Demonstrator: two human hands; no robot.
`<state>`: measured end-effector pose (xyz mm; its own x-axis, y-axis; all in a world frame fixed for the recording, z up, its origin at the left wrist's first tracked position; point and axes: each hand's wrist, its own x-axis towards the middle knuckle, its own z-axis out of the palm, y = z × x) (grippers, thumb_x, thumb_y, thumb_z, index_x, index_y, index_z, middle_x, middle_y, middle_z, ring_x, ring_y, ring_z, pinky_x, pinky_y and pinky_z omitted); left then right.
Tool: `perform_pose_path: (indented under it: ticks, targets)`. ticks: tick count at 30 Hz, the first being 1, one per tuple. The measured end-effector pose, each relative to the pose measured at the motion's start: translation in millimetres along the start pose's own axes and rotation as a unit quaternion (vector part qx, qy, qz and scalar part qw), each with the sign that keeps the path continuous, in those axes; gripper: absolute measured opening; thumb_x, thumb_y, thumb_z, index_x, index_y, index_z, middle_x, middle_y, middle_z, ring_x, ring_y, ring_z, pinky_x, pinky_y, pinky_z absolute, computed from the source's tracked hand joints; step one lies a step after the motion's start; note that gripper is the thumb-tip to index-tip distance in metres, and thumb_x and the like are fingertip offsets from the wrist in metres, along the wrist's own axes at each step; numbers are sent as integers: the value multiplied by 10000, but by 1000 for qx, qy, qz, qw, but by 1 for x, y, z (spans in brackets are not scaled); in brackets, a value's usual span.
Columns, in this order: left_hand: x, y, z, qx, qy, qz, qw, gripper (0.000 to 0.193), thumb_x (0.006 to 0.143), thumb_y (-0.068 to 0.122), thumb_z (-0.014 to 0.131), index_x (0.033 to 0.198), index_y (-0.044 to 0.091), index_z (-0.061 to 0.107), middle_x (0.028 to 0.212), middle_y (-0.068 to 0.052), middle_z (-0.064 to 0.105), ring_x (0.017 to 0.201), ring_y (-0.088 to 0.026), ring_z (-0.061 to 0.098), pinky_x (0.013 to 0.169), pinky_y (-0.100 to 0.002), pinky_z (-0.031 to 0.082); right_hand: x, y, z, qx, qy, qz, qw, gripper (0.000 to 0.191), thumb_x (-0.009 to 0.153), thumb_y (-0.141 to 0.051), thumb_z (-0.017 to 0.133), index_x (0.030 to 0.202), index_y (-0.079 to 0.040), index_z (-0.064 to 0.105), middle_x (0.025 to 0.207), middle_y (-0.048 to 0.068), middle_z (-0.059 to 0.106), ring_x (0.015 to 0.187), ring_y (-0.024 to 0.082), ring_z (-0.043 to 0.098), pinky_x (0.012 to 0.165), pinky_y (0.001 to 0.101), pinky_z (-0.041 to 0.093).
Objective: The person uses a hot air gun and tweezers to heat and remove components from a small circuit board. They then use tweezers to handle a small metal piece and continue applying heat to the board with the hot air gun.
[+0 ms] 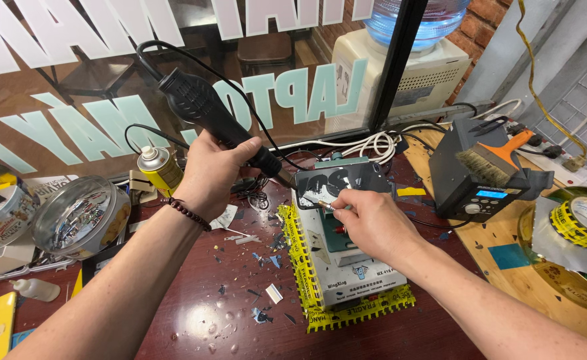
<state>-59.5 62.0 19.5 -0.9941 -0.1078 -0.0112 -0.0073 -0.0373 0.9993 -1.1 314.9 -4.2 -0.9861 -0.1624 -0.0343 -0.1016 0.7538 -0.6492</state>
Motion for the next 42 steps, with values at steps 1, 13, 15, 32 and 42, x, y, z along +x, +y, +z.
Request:
perform_pose_path:
  ticks: [1,13,15,32,42]
  targets:
    - [0,1,0,0,1,2,1000,303,888,61,732,1135,29,559,1008,-72,696,865,-176,728,625,-296,623,1,2,1,4,-4,4,1000,180,902,-215,681,1014,-91,748,750,135,762,715,250,767,681,382,569]
    - [-4,3,7,11,6,-1,1000,284,894,70,729,1113,17,556,1003,-79,706,847,-176,737,623,-289,628,10,21,11,45,-38,41,997,184,896,-196,703,1035,-88,759,760,97,781,693,162,748,661,335,572]
    - [-4,2,9,19,1,2,1000,256,905,73,726,1098,8,570,993,-83,713,840,-175,735,615,-283,617,11,22,12,46,-40,45,997,180,901,-195,704,1034,-86,757,746,97,779,680,156,736,650,330,567]
    - [-3,-1,10,28,3,9,1000,252,906,94,726,1097,14,583,1003,-79,724,859,-163,739,622,-279,619,-18,-8,19,-31,42,2,999,128,944,-178,654,994,-60,663,769,168,738,739,335,734,672,450,559]
    - [-3,2,7,15,4,12,1000,264,896,76,730,1101,24,572,997,-71,711,843,-166,723,597,-284,606,1,14,25,107,-2,57,993,138,901,-162,704,880,-28,677,639,98,707,579,169,663,577,342,523]
